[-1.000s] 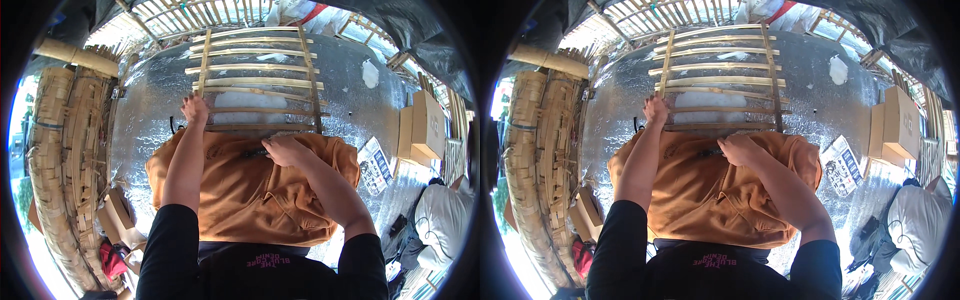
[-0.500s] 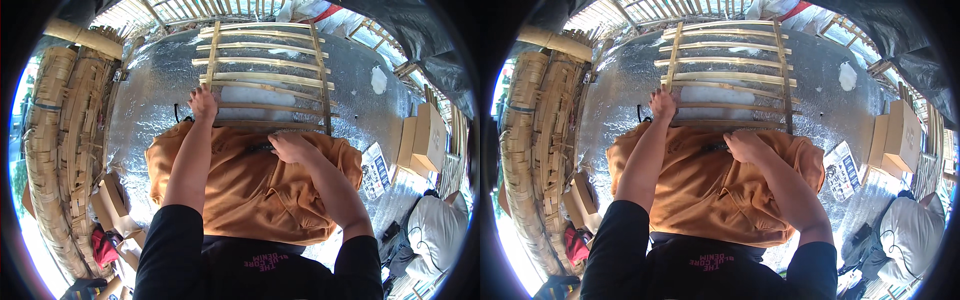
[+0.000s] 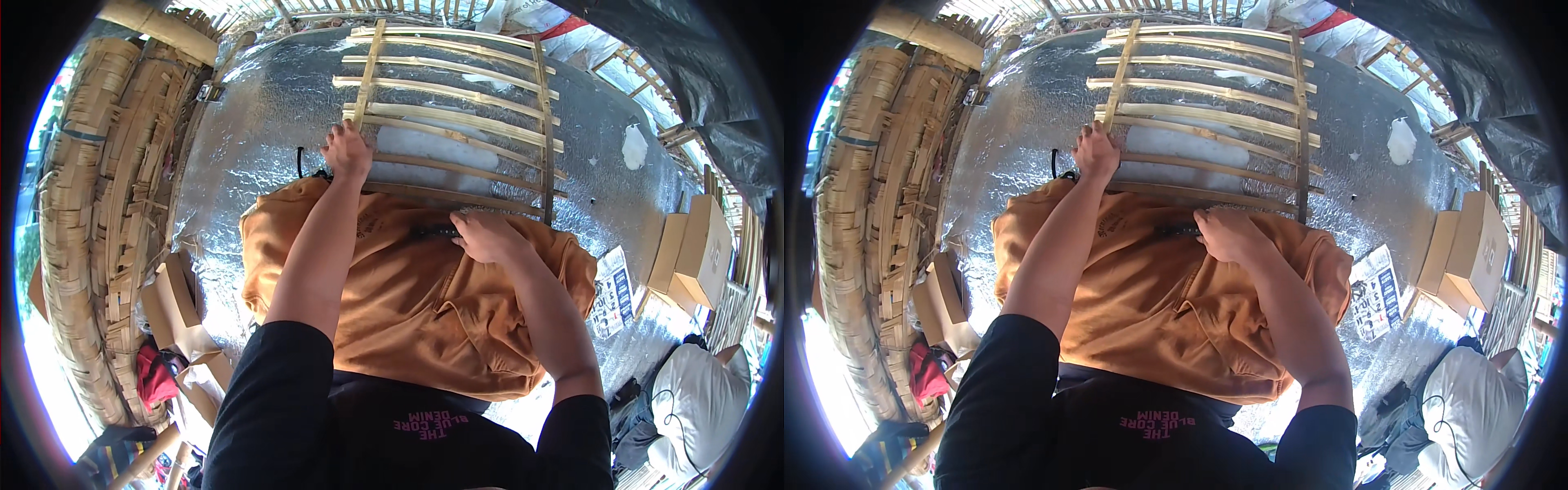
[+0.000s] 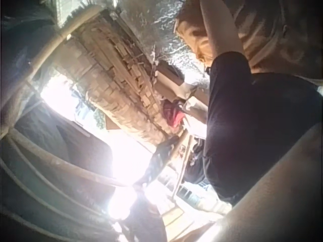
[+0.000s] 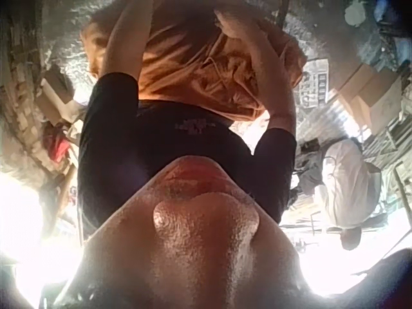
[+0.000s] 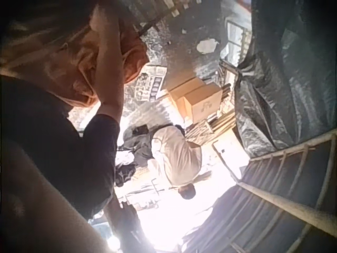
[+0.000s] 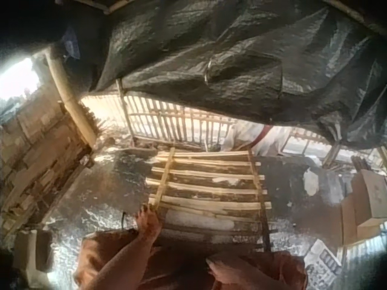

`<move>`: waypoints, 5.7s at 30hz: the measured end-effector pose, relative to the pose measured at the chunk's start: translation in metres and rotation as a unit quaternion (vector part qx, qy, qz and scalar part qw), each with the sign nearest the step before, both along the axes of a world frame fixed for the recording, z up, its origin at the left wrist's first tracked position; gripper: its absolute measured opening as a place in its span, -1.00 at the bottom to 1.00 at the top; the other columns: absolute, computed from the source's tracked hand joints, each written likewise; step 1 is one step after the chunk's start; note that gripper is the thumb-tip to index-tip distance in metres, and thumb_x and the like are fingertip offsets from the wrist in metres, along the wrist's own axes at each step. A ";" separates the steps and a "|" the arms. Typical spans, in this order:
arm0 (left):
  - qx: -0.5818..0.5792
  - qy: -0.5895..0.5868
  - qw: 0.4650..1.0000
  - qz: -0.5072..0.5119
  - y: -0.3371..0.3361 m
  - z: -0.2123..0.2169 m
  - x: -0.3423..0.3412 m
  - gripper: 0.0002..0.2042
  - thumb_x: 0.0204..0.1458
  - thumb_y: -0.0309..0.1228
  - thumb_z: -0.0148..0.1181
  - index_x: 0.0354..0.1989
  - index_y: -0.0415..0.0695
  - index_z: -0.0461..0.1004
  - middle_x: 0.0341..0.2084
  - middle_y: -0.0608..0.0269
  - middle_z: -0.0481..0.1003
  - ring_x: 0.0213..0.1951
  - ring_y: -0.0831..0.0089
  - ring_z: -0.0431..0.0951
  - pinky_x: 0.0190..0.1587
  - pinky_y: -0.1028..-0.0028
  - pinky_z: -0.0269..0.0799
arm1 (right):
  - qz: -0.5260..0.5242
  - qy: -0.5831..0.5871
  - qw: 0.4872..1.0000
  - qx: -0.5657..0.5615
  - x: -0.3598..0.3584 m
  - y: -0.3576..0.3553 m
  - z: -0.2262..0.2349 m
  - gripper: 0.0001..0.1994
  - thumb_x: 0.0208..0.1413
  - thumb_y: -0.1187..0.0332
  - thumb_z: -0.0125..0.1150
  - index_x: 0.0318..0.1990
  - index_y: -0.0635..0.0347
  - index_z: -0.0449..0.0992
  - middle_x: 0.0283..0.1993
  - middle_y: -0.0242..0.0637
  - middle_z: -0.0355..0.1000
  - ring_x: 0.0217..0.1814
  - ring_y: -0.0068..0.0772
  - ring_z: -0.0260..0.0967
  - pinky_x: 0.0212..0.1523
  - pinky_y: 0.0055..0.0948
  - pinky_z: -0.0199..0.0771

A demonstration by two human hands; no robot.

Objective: The person assembles a bamboo structure by aligning thin bamboo slats over a base and securing them with a tool.

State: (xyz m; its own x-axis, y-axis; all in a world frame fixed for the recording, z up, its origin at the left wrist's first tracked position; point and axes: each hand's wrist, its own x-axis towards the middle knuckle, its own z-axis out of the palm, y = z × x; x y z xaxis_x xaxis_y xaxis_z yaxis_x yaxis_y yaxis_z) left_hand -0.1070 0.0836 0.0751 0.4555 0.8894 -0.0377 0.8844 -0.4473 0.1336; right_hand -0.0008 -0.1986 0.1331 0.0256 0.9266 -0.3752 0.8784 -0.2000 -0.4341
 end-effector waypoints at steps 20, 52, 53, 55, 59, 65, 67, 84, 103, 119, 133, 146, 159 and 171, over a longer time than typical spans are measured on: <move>0.056 -0.064 0.987 -0.133 0.061 -0.039 0.044 -0.26 0.25 0.15 -0.25 0.47 -0.06 -0.12 0.43 0.04 -0.02 0.44 0.13 -0.04 0.42 -0.09 -0.20 | 0.012 0.013 1.000 0.000 0.003 0.011 -0.002 -0.72 0.12 0.26 0.23 -0.20 0.32 0.41 -0.39 0.02 0.52 -0.28 0.09 0.53 -0.25 -0.05 0.53; 0.019 -0.128 0.981 -0.147 0.057 -0.043 0.034 -0.25 0.12 0.07 0.10 0.45 0.13 0.01 0.41 -0.01 0.03 0.45 0.10 -0.05 0.43 -0.02 -0.20 | -0.017 0.027 0.998 -0.061 0.006 0.013 0.009 -0.62 0.16 0.24 0.21 0.03 0.30 0.42 -0.20 0.11 0.52 -0.10 0.18 0.48 -0.07 -0.03 0.49; 0.019 -0.132 0.979 -0.151 0.058 -0.044 0.036 -0.25 0.12 0.07 0.10 0.45 0.13 0.01 0.41 -0.01 0.03 0.45 0.10 -0.05 0.43 -0.02 -0.20 | -0.022 0.023 0.998 -0.061 0.007 0.012 0.007 -0.62 0.16 0.24 0.21 0.03 0.30 0.42 -0.20 0.11 0.52 -0.10 0.18 0.48 -0.07 -0.03 0.49; 0.001 -0.137 0.981 -0.136 0.057 -0.046 0.040 -0.28 0.11 0.08 0.10 0.44 0.19 0.05 0.42 0.02 0.03 0.46 0.13 -0.07 0.46 0.03 -0.28 | -0.027 0.027 0.997 -0.062 0.010 0.010 0.001 -0.62 0.16 0.23 0.21 0.03 0.29 0.42 -0.22 0.12 0.52 -0.12 0.19 0.48 -0.08 -0.03 0.49; -0.005 -0.163 0.978 -0.129 0.065 -0.044 0.041 -0.35 0.13 0.07 0.08 0.40 0.21 0.14 0.37 -0.02 0.11 0.42 0.09 0.04 0.43 0.02 -0.16 | -0.015 0.025 0.996 -0.087 0.009 0.014 0.002 -0.62 0.16 0.23 0.21 0.03 0.28 0.42 -0.21 0.11 0.52 -0.11 0.17 0.49 -0.08 -0.03 0.49; 0.054 -0.152 0.987 0.017 0.063 -0.008 0.084 -0.25 0.12 0.12 0.04 0.40 -0.05 0.09 0.32 -0.10 0.09 0.37 0.04 0.05 0.30 -0.04 0.07 | -0.008 0.016 0.999 -0.030 0.012 0.006 -0.005 -0.63 0.14 0.25 0.22 0.02 0.29 0.42 -0.22 0.11 0.52 -0.12 0.12 0.50 -0.09 -0.05 0.51; 0.047 -0.089 0.995 0.023 0.080 -0.005 0.095 -0.10 0.09 0.23 -0.02 0.43 -0.19 -0.05 0.41 -0.08 -0.08 0.45 0.06 -0.15 0.33 -0.17 -0.05 | -0.011 0.037 0.999 -0.020 0.009 0.009 -0.003 -0.64 0.12 0.27 0.23 0.00 0.30 0.43 -0.22 0.09 0.53 -0.12 0.11 0.50 -0.10 -0.06 0.51; -0.192 0.162 0.968 0.005 0.112 -0.007 0.125 0.44 -0.46 0.67 0.01 0.48 -0.11 -0.41 0.49 0.05 -0.44 0.48 0.09 -0.56 0.33 -0.39 -0.44 | -0.023 0.027 0.999 0.020 0.010 0.009 -0.007 -0.73 0.03 0.34 0.29 -0.15 0.25 0.44 -0.37 0.01 0.53 -0.22 0.05 0.53 -0.14 -0.07 0.51; -0.217 0.219 0.950 -0.041 0.105 0.023 0.124 0.40 -0.31 0.54 0.13 0.45 -0.23 -0.50 0.46 -0.16 -0.51 0.47 -0.04 -0.59 0.29 -0.41 -0.27 | -0.104 0.051 0.993 0.001 0.033 0.016 0.029 -0.65 0.12 0.23 0.24 0.02 0.16 0.47 -0.23 -0.03 0.54 -0.14 0.08 0.49 -0.10 -0.06 0.47; -0.170 0.103 0.978 -0.060 0.100 0.012 0.104 0.38 -0.35 0.46 0.24 0.46 -0.30 -0.30 0.45 -0.25 -0.33 0.46 -0.19 -0.47 0.24 -0.48 -0.22 | -0.195 -0.104 0.937 0.270 0.103 0.289 0.038 -0.63 0.28 0.16 0.05 0.04 0.28 0.34 -0.30 0.13 0.52 -0.21 0.26 0.48 -0.24 0.09 0.46; -0.145 0.069 0.986 -0.051 0.097 0.005 0.110 0.38 -0.40 0.45 0.29 0.46 -0.28 -0.25 0.46 -0.22 -0.30 0.46 -0.19 -0.43 0.22 -0.52 -0.23 | -0.204 -0.156 0.929 0.265 0.112 0.308 -0.029 -0.67 0.27 0.08 0.04 -0.03 0.14 0.36 -0.45 0.05 0.52 -0.34 0.22 0.51 -0.35 0.10 0.47; -0.161 0.084 0.982 -0.046 0.095 0.008 0.106 0.36 -0.36 0.40 0.32 0.46 -0.29 -0.25 0.45 -0.26 -0.31 0.46 -0.20 -0.45 0.22 -0.53 -0.23 | -0.191 -0.147 0.899 0.365 0.099 0.320 -0.013 -0.69 0.27 0.13 0.07 -0.09 0.21 0.32 -0.43 0.09 0.52 -0.40 0.25 0.50 -0.44 0.07 0.49; -0.146 0.086 0.985 -0.044 0.098 0.002 0.108 0.36 -0.36 0.43 0.29 0.46 -0.25 -0.27 0.46 -0.18 -0.32 0.47 -0.16 -0.48 0.22 -0.53 -0.25 | -0.206 -0.153 0.950 0.179 0.105 0.318 -0.033 -0.62 0.27 0.07 0.04 0.03 0.18 0.34 -0.34 0.17 0.52 -0.23 0.27 0.50 -0.19 0.17 0.47; -0.145 0.086 0.985 -0.047 0.097 0.002 0.108 0.37 -0.38 0.43 0.31 0.46 -0.28 -0.25 0.46 -0.21 -0.28 0.46 -0.19 -0.45 0.24 -0.50 -0.21 | -0.300 -0.021 0.877 0.376 0.102 0.307 0.014 -0.70 0.24 0.17 0.13 -0.13 0.25 0.41 -0.40 0.06 0.54 -0.32 0.21 0.52 -0.34 -0.01 0.48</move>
State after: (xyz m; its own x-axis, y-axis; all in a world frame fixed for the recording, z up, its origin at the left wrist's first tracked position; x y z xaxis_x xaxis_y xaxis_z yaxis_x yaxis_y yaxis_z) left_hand 0.0006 0.1804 0.0772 0.5001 0.7839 -0.3678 0.8615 -0.4934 0.1198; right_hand 0.1011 0.1087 0.1473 0.5914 0.7268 0.3492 0.7318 -0.3019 -0.6109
